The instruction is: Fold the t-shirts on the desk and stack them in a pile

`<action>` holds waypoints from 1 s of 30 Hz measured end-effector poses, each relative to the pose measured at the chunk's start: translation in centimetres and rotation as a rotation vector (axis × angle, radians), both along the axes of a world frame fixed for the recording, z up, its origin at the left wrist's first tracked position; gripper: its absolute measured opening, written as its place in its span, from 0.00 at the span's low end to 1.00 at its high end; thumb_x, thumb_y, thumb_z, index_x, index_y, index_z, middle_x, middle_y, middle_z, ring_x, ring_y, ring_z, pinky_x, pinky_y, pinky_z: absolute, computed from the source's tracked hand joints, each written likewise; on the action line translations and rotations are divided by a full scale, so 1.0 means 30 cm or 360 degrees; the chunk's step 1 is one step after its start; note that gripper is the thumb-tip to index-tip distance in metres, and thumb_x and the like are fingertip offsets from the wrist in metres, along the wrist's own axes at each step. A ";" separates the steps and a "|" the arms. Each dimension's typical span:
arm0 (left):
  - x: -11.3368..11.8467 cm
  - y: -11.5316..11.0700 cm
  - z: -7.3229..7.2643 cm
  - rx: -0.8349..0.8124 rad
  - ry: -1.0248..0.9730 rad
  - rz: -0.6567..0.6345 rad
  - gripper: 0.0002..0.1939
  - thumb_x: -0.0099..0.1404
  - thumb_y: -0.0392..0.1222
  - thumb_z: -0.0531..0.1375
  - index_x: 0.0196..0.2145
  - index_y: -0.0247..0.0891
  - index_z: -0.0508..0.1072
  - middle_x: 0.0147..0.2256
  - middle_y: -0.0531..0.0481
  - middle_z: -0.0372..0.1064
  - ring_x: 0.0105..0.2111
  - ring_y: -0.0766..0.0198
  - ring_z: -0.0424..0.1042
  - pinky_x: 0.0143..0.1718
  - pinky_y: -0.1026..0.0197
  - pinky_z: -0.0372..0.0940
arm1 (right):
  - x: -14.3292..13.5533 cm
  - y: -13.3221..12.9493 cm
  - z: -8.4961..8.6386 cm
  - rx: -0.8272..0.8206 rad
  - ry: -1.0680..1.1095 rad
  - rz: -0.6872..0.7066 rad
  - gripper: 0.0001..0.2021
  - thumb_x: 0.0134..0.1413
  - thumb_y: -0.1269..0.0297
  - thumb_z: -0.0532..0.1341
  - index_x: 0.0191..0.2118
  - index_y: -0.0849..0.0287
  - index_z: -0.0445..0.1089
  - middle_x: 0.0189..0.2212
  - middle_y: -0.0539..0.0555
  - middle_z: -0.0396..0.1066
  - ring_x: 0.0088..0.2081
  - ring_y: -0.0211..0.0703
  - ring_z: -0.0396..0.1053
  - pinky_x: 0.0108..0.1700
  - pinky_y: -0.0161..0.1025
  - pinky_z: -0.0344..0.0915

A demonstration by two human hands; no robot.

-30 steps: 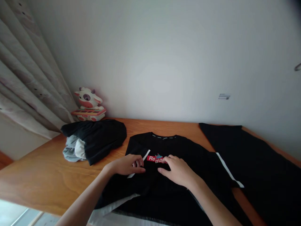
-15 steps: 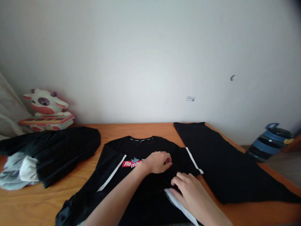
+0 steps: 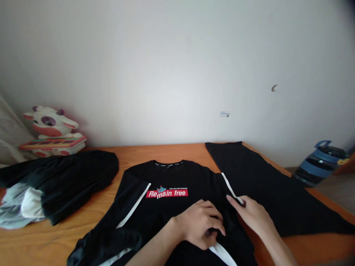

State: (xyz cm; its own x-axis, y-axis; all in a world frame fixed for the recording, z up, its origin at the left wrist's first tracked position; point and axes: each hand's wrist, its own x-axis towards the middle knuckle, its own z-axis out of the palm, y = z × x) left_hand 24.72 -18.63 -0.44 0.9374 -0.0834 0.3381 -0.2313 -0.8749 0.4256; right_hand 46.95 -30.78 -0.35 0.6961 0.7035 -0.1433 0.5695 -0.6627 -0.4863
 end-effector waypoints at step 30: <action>0.177 0.250 0.030 -0.0429 0.0513 0.1665 0.24 0.68 0.57 0.58 0.51 0.34 0.74 0.53 0.33 0.71 0.56 0.41 0.69 0.56 0.46 0.65 | -0.255 -0.053 -0.094 0.0911 -0.0583 0.0644 0.18 0.58 0.73 0.56 0.52 0.49 0.65 0.43 0.54 0.71 0.47 0.51 0.74 0.46 0.47 0.73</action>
State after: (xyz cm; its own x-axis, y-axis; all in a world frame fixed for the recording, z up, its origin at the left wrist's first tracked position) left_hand 30.04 -11.15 0.45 0.5502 0.8339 -0.0445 0.7169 -0.4444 0.5372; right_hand 39.31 -32.35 -3.16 0.3031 0.8073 0.5064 0.9027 -0.0729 -0.4241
